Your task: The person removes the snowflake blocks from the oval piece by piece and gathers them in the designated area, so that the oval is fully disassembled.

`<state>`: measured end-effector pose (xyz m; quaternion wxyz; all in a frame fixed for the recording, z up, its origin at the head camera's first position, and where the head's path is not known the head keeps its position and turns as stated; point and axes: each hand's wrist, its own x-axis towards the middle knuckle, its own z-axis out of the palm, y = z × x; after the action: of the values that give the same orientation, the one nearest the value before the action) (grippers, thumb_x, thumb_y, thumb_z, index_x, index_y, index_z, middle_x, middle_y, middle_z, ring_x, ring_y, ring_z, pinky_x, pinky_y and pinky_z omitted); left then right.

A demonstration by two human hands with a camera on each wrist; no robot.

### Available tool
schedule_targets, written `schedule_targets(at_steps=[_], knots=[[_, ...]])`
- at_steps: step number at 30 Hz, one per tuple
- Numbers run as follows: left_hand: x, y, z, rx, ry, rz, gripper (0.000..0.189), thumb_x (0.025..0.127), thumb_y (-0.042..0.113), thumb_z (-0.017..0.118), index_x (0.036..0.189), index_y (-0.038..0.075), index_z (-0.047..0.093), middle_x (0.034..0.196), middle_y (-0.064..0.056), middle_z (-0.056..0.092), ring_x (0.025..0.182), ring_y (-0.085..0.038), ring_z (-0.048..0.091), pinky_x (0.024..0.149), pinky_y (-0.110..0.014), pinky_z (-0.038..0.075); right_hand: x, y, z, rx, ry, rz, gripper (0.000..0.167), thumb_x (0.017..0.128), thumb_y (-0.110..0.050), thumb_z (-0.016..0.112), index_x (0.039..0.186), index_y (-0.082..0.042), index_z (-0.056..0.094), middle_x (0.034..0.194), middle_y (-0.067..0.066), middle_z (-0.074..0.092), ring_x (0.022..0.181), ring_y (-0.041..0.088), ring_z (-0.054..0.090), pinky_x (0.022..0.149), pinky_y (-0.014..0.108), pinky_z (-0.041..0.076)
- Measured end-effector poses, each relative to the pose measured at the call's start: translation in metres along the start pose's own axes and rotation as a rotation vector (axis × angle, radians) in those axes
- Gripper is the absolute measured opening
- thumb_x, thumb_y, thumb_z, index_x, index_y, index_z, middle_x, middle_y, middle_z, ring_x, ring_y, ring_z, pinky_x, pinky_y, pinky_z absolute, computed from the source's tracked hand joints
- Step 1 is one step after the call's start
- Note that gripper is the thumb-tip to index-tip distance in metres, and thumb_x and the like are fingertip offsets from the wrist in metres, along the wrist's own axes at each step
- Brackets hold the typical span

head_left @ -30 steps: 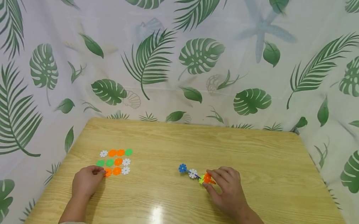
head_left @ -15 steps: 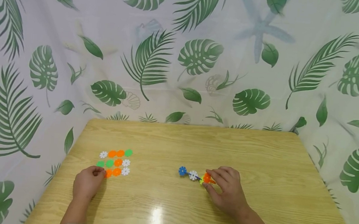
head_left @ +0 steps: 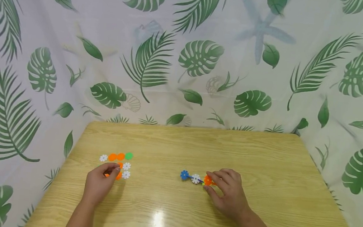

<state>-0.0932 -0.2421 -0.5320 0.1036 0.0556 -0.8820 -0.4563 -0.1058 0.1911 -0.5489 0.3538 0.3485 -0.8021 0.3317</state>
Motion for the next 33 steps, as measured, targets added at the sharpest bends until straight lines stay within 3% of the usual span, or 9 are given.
schedule_targets(at_steps=[4, 11, 16, 20, 33], knots=[[-0.003, 0.014, 0.011, -0.042, -0.055, 0.076, 0.012, 0.100, 0.018, 0.071, 0.108, 0.011, 0.078, 0.095, -0.004, 0.073, 0.081, -0.020, 0.062, 0.060, -0.024, 0.047, 0.001, -0.001, 0.001, 0.004, 0.003, -0.009, 0.043, 0.103, -0.043, 0.065, 0.121, -0.006, 0.076, 0.103, 0.002, 0.072, 0.098, 0.028, 0.059, 0.089, 0.052, 0.038], [-0.008, 0.042, 0.034, -0.077, -0.171, 0.188, 0.007, 0.098, 0.017, 0.074, 0.103, 0.021, 0.078, 0.092, 0.000, 0.073, 0.083, -0.015, 0.062, 0.074, -0.029, 0.047, 0.004, -0.004, 0.004, 0.012, -0.004, -0.022, 0.043, 0.103, -0.043, 0.064, 0.124, -0.007, 0.075, 0.104, 0.003, 0.072, 0.099, 0.028, 0.059, 0.090, 0.052, 0.038], [-0.009, 0.053, 0.051, -0.083, -0.213, 0.221, 0.008, 0.099, 0.019, 0.074, 0.101, 0.025, 0.078, 0.090, 0.013, 0.071, 0.085, -0.011, 0.063, 0.076, -0.031, 0.048, 0.008, -0.007, 0.006, 0.017, -0.010, -0.034, 0.043, 0.103, -0.042, 0.064, 0.124, -0.007, 0.075, 0.105, 0.003, 0.071, 0.099, 0.028, 0.059, 0.090, 0.053, 0.039], [-0.010, 0.062, 0.066, -0.113, -0.262, 0.242, 0.008, 0.099, 0.020, 0.074, 0.101, 0.027, 0.078, 0.091, 0.017, 0.071, 0.086, -0.010, 0.064, 0.076, -0.031, 0.049, 0.009, -0.009, 0.006, 0.021, -0.010, -0.033, 0.043, 0.103, -0.043, 0.064, 0.124, -0.007, 0.075, 0.105, 0.002, 0.071, 0.099, 0.028, 0.058, 0.091, 0.053, 0.038], [-0.015, 0.106, 0.111, -0.215, -0.456, 0.317, 0.018, 0.103, 0.032, 0.068, 0.108, 0.019, 0.079, 0.098, 0.011, 0.075, 0.082, -0.012, 0.063, 0.069, -0.029, 0.053, 0.010, -0.013, 0.010, 0.027, -0.013, -0.064, 0.043, 0.100, -0.041, 0.069, 0.120, -0.003, 0.076, 0.106, 0.003, 0.071, 0.098, 0.028, 0.058, 0.088, 0.049, 0.039]])
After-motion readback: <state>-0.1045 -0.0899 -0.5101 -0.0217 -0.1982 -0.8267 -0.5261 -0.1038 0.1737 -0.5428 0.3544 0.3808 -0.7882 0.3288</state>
